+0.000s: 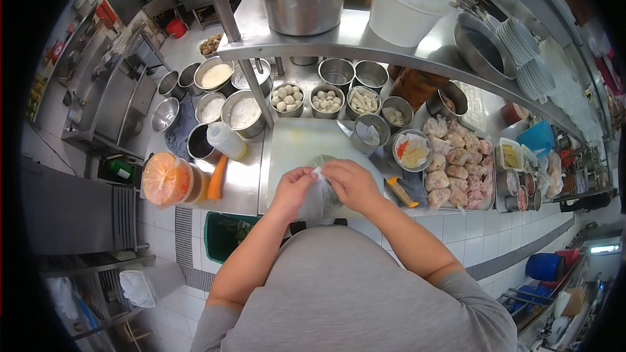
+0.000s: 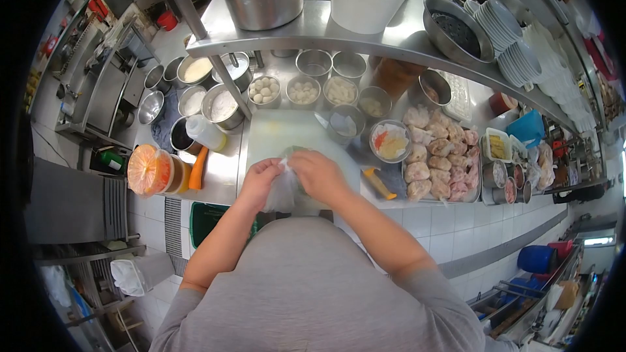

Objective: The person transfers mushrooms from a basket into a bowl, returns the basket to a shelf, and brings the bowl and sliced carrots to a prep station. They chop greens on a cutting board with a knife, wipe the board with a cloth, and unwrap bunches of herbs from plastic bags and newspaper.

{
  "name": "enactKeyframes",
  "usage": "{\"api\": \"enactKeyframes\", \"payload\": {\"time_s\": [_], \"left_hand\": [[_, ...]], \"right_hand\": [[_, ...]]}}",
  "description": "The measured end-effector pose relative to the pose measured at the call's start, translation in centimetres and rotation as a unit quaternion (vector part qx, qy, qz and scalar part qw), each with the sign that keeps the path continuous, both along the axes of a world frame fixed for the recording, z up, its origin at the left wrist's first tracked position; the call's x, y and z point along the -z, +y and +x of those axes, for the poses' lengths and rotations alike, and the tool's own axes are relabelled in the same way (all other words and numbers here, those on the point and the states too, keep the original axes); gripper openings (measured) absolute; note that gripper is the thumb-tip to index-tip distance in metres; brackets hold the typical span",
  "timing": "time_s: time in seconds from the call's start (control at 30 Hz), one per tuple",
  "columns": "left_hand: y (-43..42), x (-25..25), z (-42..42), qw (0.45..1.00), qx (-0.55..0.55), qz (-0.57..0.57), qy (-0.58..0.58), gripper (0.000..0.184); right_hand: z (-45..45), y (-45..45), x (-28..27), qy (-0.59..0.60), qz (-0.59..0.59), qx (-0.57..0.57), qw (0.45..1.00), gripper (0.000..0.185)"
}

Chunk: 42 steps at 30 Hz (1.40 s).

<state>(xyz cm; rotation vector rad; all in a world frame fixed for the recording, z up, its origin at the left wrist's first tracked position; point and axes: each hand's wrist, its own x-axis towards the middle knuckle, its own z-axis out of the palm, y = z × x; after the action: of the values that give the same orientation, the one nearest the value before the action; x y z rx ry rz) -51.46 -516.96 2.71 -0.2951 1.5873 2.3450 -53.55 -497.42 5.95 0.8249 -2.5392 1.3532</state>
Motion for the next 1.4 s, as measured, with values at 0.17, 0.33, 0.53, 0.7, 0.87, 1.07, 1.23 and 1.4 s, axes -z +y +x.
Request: {"api": "enactKeyframes", "payload": {"time_s": [0.17, 0.33, 0.53, 0.7, 0.87, 1.07, 1.23, 1.4], "left_hand": [[-0.3, 0.4, -0.1, 1.000, 0.002, -0.025, -0.006, 0.014], [-0.9, 1.8, -0.3, 0.934, 0.054, -0.308, 0.170, 0.012], [-1.4, -1.6, 0.1, 0.797, -0.035, -0.523, 0.301, 0.016], [-0.8, -0.7, 0.0, 0.950, -0.011, -0.278, 0.141, 0.007], [-0.2, 0.4, -0.3, 0.963, -0.053, -0.198, 0.173, 0.021], [-0.1, -0.9, 0.0, 0.967, 0.004, -0.168, 0.193, 0.026], [0.0, -1.4, 0.1, 0.878, -0.034, -0.366, 0.307, 0.024], [0.6, 0.7, -0.3, 0.938, -0.060, -0.242, 0.239, 0.023]], "right_hand": [[-1.4, 0.8, -0.6, 0.150, 0.119, -0.084, 0.978, 0.017], [-1.9, 0.8, -1.7, 0.103, 0.179, -0.153, 0.966, 0.011], [-2.7, 1.5, -1.3, -0.020, 0.093, -0.117, 0.989, 0.011], [-1.8, 0.5, -1.1, 0.106, 0.103, -0.114, 0.982, 0.011], [-1.7, 0.0, -0.6, 0.156, 0.110, -0.092, 0.977, 0.013], [-2.0, 0.5, -1.1, 0.078, 0.134, -0.119, 0.981, 0.015], [-2.9, 1.3, -0.4, -0.063, 0.072, -0.134, 0.986, 0.010], [-3.2, 1.8, 3.1, -0.308, -0.126, -0.098, 0.938, 0.009]]}}
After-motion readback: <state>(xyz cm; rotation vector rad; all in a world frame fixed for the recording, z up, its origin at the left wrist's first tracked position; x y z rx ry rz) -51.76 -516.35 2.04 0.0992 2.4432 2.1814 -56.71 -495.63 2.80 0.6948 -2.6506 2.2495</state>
